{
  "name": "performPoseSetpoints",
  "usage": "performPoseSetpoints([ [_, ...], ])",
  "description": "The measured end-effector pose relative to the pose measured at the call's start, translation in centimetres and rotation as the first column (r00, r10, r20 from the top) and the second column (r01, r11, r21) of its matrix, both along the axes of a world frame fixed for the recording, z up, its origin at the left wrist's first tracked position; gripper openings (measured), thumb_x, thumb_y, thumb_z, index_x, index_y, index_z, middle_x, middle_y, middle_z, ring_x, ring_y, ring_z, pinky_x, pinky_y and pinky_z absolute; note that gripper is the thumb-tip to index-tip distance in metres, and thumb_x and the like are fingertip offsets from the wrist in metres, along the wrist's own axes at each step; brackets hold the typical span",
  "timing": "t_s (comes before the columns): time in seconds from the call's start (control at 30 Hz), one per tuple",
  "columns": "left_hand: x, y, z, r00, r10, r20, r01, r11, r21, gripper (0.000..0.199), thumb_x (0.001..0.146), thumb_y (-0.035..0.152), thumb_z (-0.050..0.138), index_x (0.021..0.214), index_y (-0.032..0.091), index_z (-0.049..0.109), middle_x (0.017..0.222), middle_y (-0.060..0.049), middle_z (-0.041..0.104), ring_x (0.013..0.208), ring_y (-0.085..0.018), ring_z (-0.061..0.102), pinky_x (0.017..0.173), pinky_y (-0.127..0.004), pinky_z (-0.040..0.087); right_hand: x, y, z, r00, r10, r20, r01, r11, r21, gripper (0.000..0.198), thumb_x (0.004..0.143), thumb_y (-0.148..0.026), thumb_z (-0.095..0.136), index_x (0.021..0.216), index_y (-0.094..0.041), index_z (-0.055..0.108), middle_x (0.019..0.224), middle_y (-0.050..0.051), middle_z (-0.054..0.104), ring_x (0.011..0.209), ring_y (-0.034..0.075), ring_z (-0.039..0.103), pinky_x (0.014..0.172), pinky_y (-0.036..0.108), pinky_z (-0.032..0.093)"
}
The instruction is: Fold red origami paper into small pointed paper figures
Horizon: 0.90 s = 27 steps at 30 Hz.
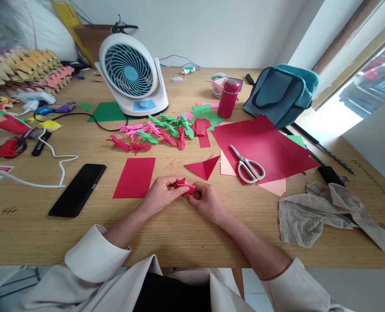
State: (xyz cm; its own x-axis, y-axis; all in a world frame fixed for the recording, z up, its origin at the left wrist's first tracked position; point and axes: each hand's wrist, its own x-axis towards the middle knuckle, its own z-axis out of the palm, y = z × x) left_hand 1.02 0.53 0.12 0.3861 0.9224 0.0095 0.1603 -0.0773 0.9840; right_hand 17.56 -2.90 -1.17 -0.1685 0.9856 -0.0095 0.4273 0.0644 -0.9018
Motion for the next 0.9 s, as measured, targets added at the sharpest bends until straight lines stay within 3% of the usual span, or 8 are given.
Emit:
performPoseSetpoints([
  [0.33, 0.33, -0.18, -0.03, 0.991, 0.005, -0.133, 0.015, 0.989, 0.147, 0.014, 0.075, 0.021, 0.07, 0.066, 0.015, 0.061, 0.073, 0.0, 0.059, 0.072, -0.012, 0.056, 0.069, -0.023, 0.043, -0.04, -0.09, -0.96, 0.993, 0.024, 0.118, -0.038, 0.992, 0.119, 0.028, 0.078, -0.022, 0.055, 0.061, -0.02, 0.033, 0.058, -0.006, 0.033, 0.054, 0.008, 0.032, 0.051, 0.024, 0.025],
  [0.67, 0.31, -0.13, 0.29, 0.98, -0.014, -0.199, 0.052, 0.981, 0.186, 0.008, 0.077, 0.02, 0.068, 0.07, 0.017, 0.072, 0.072, 0.0, 0.062, 0.071, -0.013, 0.058, 0.07, -0.025, 0.045, -0.16, -0.21, -0.99, 0.993, 0.018, 0.117, -0.031, 0.994, 0.11, 0.03, 0.077, -0.023, 0.056, 0.059, -0.02, 0.031, 0.058, -0.005, 0.034, 0.055, 0.009, 0.03, 0.052, 0.025, 0.025],
  [0.77, 0.09, 0.18, 0.01, 0.994, -0.046, -0.1, 0.057, 0.992, 0.115, 0.013, 0.079, 0.028, 0.07, 0.085, 0.017, 0.074, 0.081, -0.002, 0.068, 0.076, -0.014, 0.062, 0.072, -0.024, 0.048, 0.0, -0.14, -0.82, 0.999, 0.023, 0.037, -0.024, 0.999, 0.03, 0.027, 0.078, -0.028, 0.059, 0.061, -0.019, 0.039, 0.058, -0.006, 0.032, 0.054, 0.008, 0.028, 0.051, 0.025, 0.022],
  [0.83, -0.14, 0.49, -0.2, 0.999, -0.047, -0.003, 0.047, 0.998, 0.051, 0.031, 0.08, 0.034, 0.07, 0.105, 0.016, 0.071, 0.096, -0.005, 0.071, 0.087, -0.016, 0.066, 0.077, -0.025, 0.051, 0.29, 0.05, -0.76, 0.998, 0.029, -0.063, -0.033, 0.998, -0.059, 0.023, 0.08, -0.033, 0.06, 0.066, -0.018, 0.05, 0.057, -0.006, 0.031, 0.053, 0.008, 0.026, 0.05, 0.025, 0.02],
  [0.9, -0.34, 0.79, -0.4, 0.999, -0.027, 0.046, 0.026, 1.0, 0.018, 0.04, 0.083, 0.041, 0.067, 0.113, 0.015, 0.067, 0.106, -0.008, 0.071, 0.093, -0.018, 0.066, 0.082, -0.027, 0.051, 0.69, 0.37, -0.85, 0.986, -0.004, -0.169, -0.02, 0.99, -0.138, 0.026, 0.079, -0.042, 0.064, 0.074, -0.017, 0.058, 0.055, -0.006, 0.032, 0.051, 0.008, 0.025, 0.048, 0.025, 0.019],
])
